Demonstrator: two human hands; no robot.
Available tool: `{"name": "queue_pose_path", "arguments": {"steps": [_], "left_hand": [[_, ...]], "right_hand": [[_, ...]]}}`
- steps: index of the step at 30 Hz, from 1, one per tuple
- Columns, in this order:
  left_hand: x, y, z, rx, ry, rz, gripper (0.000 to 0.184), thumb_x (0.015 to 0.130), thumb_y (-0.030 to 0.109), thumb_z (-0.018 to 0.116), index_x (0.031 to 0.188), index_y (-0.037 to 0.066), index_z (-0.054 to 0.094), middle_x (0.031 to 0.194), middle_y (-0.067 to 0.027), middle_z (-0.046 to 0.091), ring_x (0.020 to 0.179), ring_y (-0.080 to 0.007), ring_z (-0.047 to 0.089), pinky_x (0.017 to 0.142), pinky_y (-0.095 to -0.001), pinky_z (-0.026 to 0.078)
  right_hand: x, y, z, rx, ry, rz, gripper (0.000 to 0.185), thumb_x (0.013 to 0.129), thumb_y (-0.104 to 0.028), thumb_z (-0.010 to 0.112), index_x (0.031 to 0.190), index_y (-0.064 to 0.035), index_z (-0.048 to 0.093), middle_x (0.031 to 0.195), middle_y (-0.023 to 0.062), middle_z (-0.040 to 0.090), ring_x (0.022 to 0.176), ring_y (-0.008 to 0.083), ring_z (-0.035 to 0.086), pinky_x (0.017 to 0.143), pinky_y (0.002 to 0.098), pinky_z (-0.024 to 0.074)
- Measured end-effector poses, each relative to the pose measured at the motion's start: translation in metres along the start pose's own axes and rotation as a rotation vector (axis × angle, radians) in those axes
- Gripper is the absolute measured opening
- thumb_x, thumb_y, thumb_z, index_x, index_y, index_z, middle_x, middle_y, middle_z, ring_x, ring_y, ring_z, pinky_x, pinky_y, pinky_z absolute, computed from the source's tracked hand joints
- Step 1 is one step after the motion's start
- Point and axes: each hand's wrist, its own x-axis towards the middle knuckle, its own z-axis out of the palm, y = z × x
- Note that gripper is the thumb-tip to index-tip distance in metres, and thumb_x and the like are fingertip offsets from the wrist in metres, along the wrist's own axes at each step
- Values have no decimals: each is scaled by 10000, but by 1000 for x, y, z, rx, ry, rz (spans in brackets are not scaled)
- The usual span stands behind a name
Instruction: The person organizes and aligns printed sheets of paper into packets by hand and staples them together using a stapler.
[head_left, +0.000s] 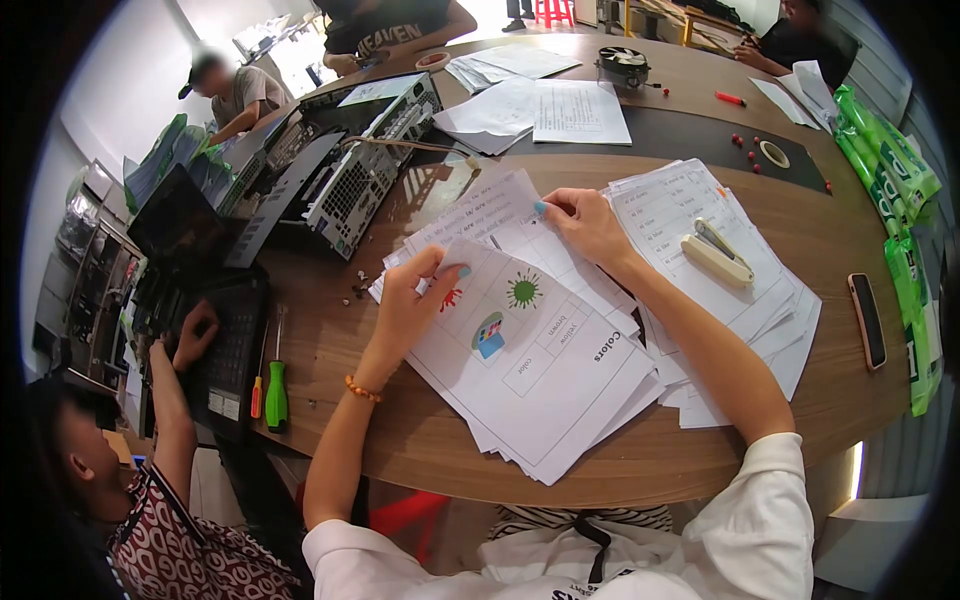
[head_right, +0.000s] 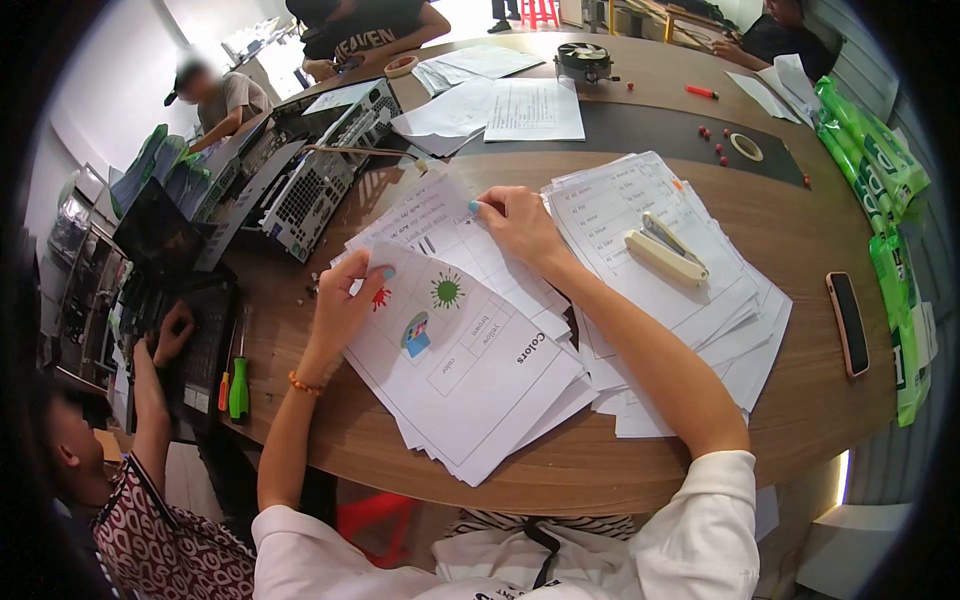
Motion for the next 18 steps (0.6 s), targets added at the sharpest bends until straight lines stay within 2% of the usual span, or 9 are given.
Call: {"name": "queue_pose_path", "arguments": {"steps": [3, 5, 6, 8, 11, 14, 15, 16, 18], "left_hand": [[0, -3, 1, 18, 27, 35, 33, 807, 21, 567, 797, -9, 559, 596, 6, 532, 555, -24, 453, 499, -190, 364], [1, -4, 1, 37, 32, 50, 34, 807, 25, 568, 802, -8, 559, 595, 5, 530, 556, -24, 452, 497, -191, 364], [1, -2, 1, 27, 26, 39, 38, 806, 28, 571, 803, -9, 561, 596, 1, 530, 558, -25, 451, 498, -191, 364], [1, -1, 2, 17, 21, 27, 41, 805, 31, 573, 805, -9, 563, 597, -3, 530, 560, -25, 450, 499, -192, 364], [1, -2, 2, -15, 22, 20, 34, 803, 33, 575, 800, 0, 574, 580, 2, 526, 546, -25, 447, 494, -188, 363], [3, 3, 0, 68, 18, 7, 24, 773, 16, 589, 789, -1, 580, 726, -38, 584, 656, -70, 514, 579, -208, 417], [8, 5, 1, 109, 84, 176, 37, 757, 2, 591, 792, -3, 583, 837, -58, 585, 747, -105, 527, 642, -228, 431], [10, 6, 2, 150, 151, 345, 56, 741, -12, 593, 796, -6, 586, 948, -78, 586, 837, -140, 541, 706, -247, 445], [9, 5, 1, 153, 169, 311, 71, 731, -24, 591, 801, -13, 584, 1033, -89, 555, 907, -167, 522, 753, -264, 438]], "right_hand": [[0, 0, 1, -3, -30, 19, 187, 803, -140, 579, 899, 13, 628, 776, 95, 642, 644, 137, 579, 618, 255, 450], [-4, 1, 3, -148, 112, -188, 152, 791, -119, 581, 896, -26, 640, 778, 92, 630, 628, 163, 580, 606, 276, 461], [-6, -3, 3, -148, 112, -189, 152, 791, -119, 581, 896, -26, 640, 778, 92, 630, 628, 163, 580, 606, 276, 461], [-11, -10, 1, -421, 223, -381, 134, 773, -111, 593, 880, -52, 648, 773, 87, 617, 610, 185, 577, 594, 294, 475], [-13, -13, 1, -464, 265, -439, 109, 761, -142, 597, 844, -87, 643, 820, 84, 624, 640, 234, 610, 585, 333, 497], [-10, -20, -1, -389, 343, -571, 103, 754, -108, 605, 833, -49, 634, 779, 88, 619, 614, 228, 606, 574, 312, 496], [-7, -21, -1, -389, 343, -571, 103, 754, -108, 605, 833, -49, 634, 779, 88, 619, 614, 228, 606, 574, 312, 496], [-4, -23, -1, -212, 206, -474, 104, 775, -104, 605, 847, -35, 636, 773, 67, 622, 611, 173, 591, 571, 277, 483], [-4, -26, -2, -36, 68, -372, 106, 796, -99, 604, 860, -22, 638, 766, 45, 625, 607, 119, 575, 567, 243, 470]]}}
